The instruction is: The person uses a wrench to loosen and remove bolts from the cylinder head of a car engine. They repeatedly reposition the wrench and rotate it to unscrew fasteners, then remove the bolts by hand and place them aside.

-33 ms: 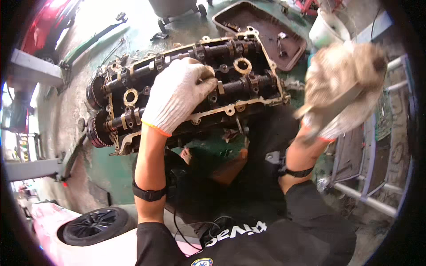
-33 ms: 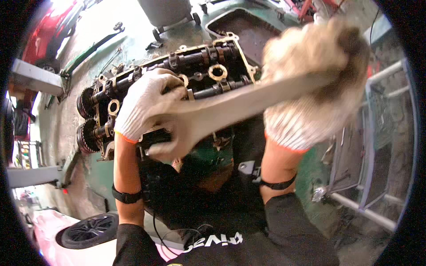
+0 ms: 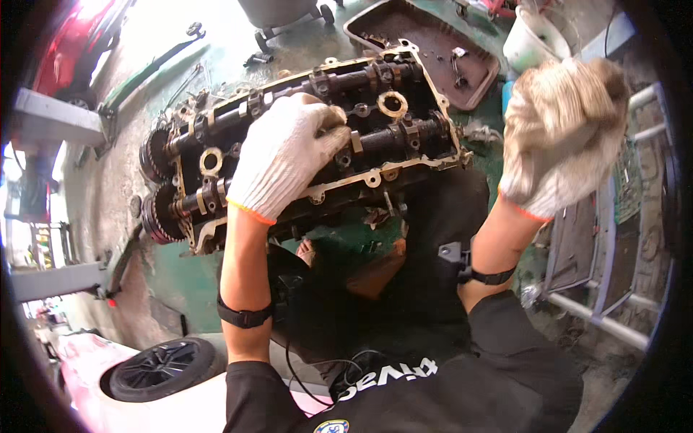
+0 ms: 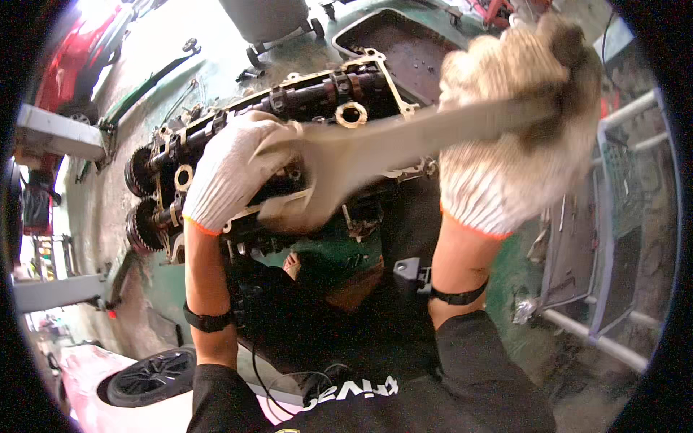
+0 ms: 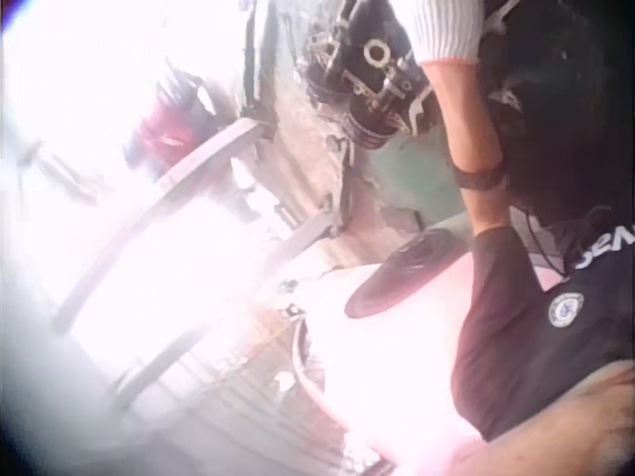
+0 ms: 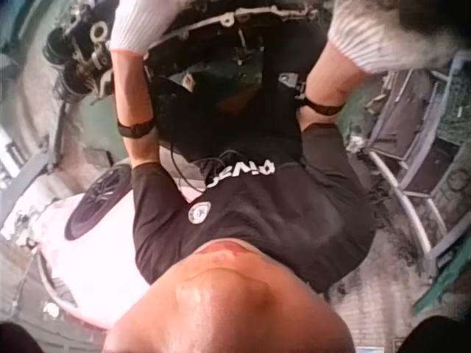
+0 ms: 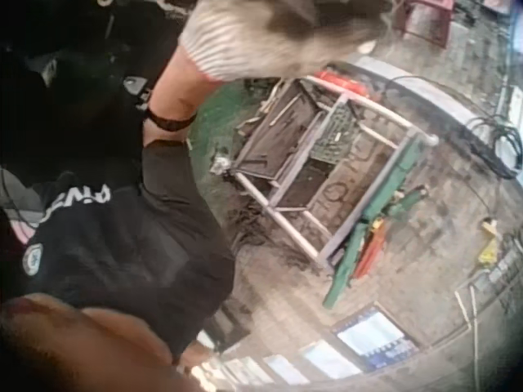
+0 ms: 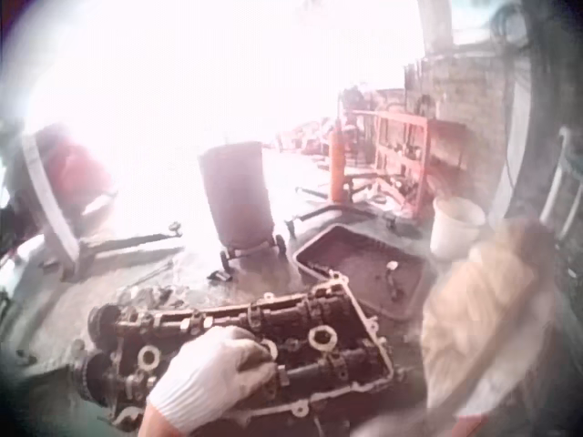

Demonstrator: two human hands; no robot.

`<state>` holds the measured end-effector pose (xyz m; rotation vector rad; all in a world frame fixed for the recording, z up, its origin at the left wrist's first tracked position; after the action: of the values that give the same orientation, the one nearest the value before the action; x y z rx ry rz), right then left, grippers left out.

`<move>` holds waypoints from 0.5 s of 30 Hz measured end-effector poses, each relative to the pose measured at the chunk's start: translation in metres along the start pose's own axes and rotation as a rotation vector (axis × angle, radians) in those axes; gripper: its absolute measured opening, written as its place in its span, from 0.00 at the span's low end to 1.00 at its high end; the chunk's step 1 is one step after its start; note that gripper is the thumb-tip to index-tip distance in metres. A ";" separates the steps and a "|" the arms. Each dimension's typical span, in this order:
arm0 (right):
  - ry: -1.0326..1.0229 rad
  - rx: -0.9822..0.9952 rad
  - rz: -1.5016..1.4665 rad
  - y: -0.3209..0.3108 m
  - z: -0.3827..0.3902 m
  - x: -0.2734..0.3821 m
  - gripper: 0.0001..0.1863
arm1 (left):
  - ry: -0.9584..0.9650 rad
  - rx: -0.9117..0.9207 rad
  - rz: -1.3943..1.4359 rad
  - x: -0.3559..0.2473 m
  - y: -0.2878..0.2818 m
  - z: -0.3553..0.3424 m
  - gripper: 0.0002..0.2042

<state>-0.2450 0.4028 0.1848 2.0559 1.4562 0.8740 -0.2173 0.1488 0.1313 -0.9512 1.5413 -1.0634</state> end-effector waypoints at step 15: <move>0.110 -0.518 -0.080 -0.118 0.050 -0.004 0.18 | -0.180 -0.156 -0.149 -0.019 0.003 0.015 0.14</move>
<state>-0.2861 0.4364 0.0684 1.5770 1.1942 1.1986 -0.1990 0.1653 0.1321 -1.2511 1.4370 -0.9424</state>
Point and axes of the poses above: each hand's wrist, its own z-axis away from the middle knuckle, its own y-axis out of the palm, x = y × z, the point moved 5 cm from there along -z, towards the middle knuckle, and after that the axes turned 9 degrees about -z, right-handed, at the moved point
